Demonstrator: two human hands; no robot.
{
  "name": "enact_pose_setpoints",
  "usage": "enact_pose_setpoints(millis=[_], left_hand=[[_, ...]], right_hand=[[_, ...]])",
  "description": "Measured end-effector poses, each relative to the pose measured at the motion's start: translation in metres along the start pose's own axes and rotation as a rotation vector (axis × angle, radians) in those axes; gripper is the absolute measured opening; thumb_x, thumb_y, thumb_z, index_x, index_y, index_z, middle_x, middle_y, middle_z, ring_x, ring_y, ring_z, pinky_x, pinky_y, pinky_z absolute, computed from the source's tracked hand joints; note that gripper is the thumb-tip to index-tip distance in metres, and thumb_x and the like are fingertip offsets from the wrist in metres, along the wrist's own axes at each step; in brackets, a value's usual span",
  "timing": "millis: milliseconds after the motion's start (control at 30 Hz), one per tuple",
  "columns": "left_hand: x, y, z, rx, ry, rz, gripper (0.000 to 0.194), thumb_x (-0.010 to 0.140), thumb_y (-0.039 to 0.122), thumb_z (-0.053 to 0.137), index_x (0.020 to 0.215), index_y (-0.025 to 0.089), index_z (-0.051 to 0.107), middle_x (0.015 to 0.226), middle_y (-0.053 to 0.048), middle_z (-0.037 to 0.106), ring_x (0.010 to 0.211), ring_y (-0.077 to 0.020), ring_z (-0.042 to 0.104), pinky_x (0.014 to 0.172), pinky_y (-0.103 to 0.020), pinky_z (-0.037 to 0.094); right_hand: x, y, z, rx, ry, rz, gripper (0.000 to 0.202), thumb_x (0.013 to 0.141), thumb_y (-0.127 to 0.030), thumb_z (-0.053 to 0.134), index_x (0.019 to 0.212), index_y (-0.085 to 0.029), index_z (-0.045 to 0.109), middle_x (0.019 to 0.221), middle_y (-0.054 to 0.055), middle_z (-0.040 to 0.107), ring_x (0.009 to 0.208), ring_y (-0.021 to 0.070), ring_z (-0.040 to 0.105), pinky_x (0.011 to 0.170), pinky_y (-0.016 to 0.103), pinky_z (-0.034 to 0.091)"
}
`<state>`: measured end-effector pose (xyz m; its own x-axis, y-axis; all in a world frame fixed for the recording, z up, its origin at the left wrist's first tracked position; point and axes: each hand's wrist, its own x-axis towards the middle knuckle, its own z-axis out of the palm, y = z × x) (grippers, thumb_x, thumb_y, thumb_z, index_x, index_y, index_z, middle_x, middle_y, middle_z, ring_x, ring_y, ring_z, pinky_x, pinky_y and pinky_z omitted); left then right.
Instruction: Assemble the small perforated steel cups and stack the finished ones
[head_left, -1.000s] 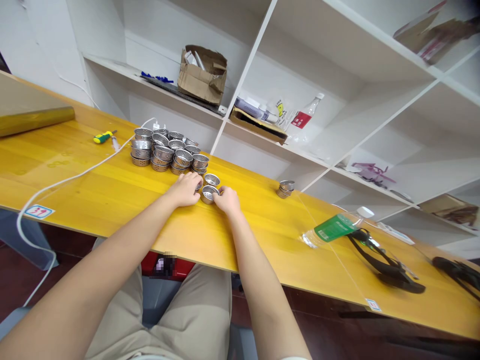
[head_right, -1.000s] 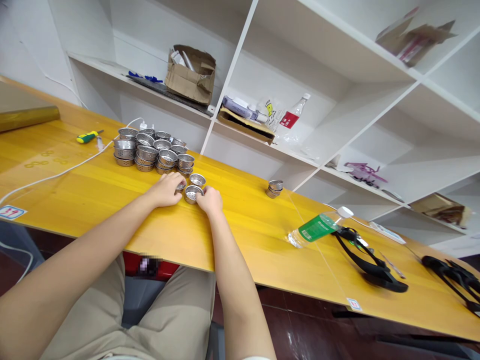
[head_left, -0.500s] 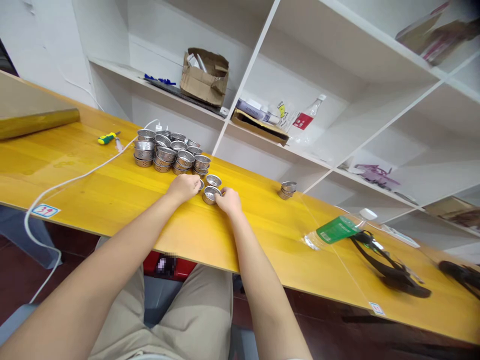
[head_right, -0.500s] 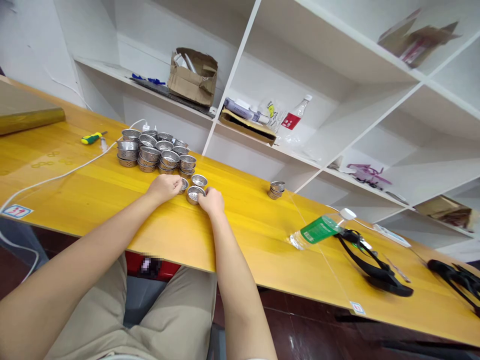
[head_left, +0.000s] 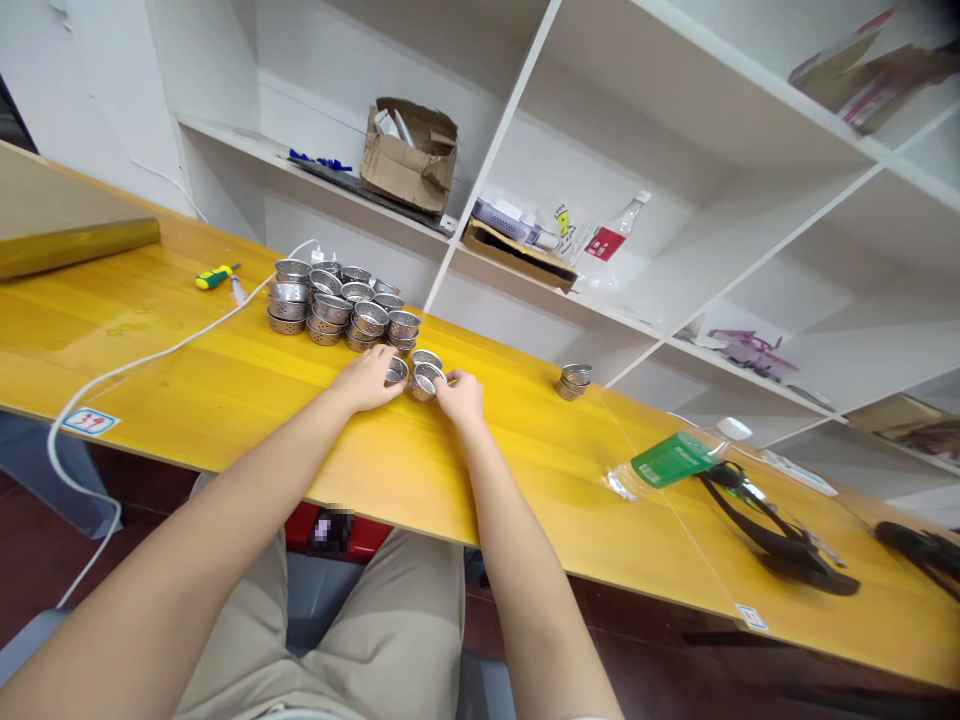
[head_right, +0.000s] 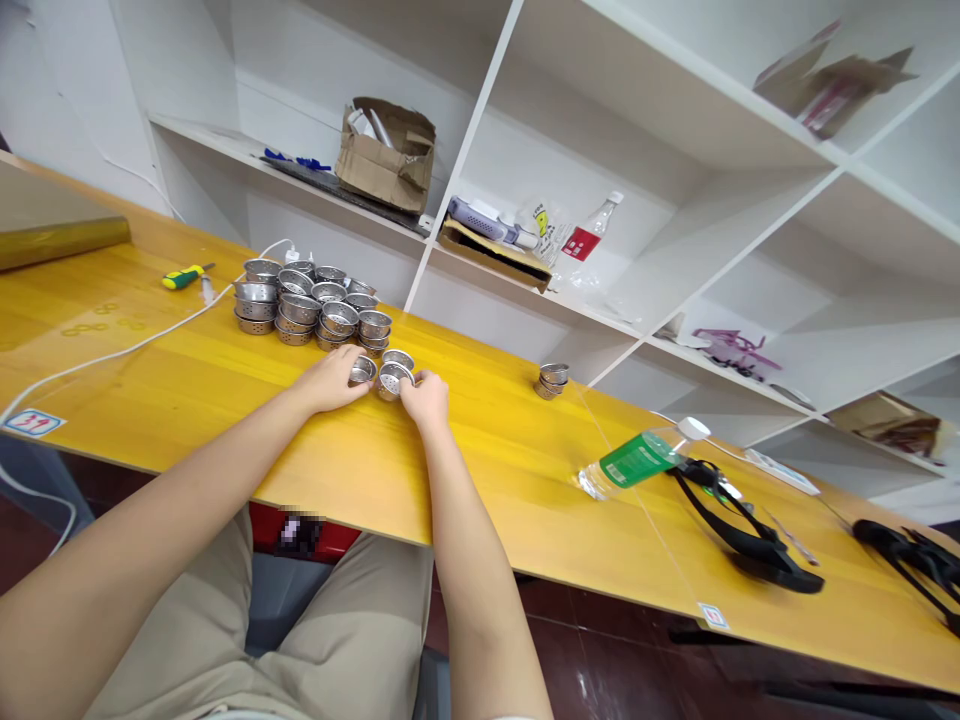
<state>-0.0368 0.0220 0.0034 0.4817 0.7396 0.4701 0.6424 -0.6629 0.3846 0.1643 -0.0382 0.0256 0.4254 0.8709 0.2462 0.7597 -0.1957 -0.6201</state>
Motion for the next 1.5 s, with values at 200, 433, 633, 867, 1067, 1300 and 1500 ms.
enact_pose_setpoints(millis=[200,433,633,867,1067,1300,1500], left_hand=[[0.001,0.0,0.007,-0.142,-0.027,0.04,0.062,0.082,0.039,0.066,0.138,0.018,0.047,0.138,-0.016,0.06,0.128,-0.0336,0.059,0.107,-0.045,0.048],[0.001,0.006,0.009,-0.194,-0.057,0.077,0.048,0.079,0.041,0.068,0.121,0.019,0.058,0.122,-0.012,0.066,0.114,-0.0313,0.064,0.1,-0.044,0.052],[0.002,0.002,0.012,-0.198,-0.042,0.121,0.04,0.078,0.046,0.069,0.109,0.02,0.065,0.129,-0.012,0.062,0.12,-0.0312,0.062,0.11,-0.044,0.049],[0.003,0.005,0.008,-0.186,0.065,0.184,0.036,0.078,0.04,0.07,0.107,0.02,0.068,0.134,-0.012,0.059,0.123,-0.03,0.06,0.112,-0.044,0.048],[0.004,0.006,0.006,-0.165,0.078,0.238,0.014,0.077,0.032,0.071,0.085,0.021,0.072,0.142,-0.011,0.054,0.132,-0.0297,0.054,0.118,-0.044,0.043],[0.003,0.01,0.001,-0.178,0.069,0.217,0.015,0.08,0.035,0.072,0.072,0.022,0.074,0.149,-0.006,0.053,0.137,-0.0314,0.049,0.122,-0.05,0.04],[0.003,0.011,0.0,-0.155,0.094,0.255,0.014,0.082,0.032,0.071,0.072,0.021,0.071,0.149,-0.007,0.052,0.138,-0.0296,0.049,0.121,-0.045,0.04]], right_hand=[[0.002,-0.001,0.006,0.455,-0.041,0.073,0.004,0.08,-0.024,0.063,0.079,-0.02,0.063,0.053,-0.004,0.06,0.042,0.0119,0.051,0.045,0.022,0.04],[0.005,-0.005,0.002,0.869,0.04,0.145,0.008,0.082,-0.019,0.064,0.078,-0.019,0.057,0.048,-0.008,0.054,0.036,0.0087,0.046,0.037,0.019,0.038],[0.012,0.003,0.002,1.033,0.065,0.192,0.019,0.081,-0.029,0.072,0.081,-0.02,0.055,0.05,-0.01,0.052,0.038,0.0067,0.044,0.038,0.018,0.037],[0.013,0.007,0.004,1.149,0.045,0.202,0.032,0.076,-0.037,0.08,0.086,-0.021,0.053,0.05,-0.012,0.048,0.04,0.006,0.042,0.04,0.018,0.036],[0.014,0.008,0.003,1.221,0.033,0.182,0.036,0.076,-0.039,0.079,0.088,-0.023,0.049,0.05,-0.014,0.043,0.04,0.0056,0.039,0.041,0.018,0.032],[0.013,0.005,0.001,1.221,0.045,0.178,0.04,0.077,-0.041,0.079,0.086,-0.025,0.043,0.051,-0.016,0.04,0.038,0.0044,0.032,0.041,0.018,0.025],[0.012,0.004,0.0,1.23,0.064,0.163,0.044,0.076,-0.042,0.081,0.084,-0.025,0.041,0.052,-0.015,0.04,0.038,0.0029,0.026,0.04,0.018,0.021]])
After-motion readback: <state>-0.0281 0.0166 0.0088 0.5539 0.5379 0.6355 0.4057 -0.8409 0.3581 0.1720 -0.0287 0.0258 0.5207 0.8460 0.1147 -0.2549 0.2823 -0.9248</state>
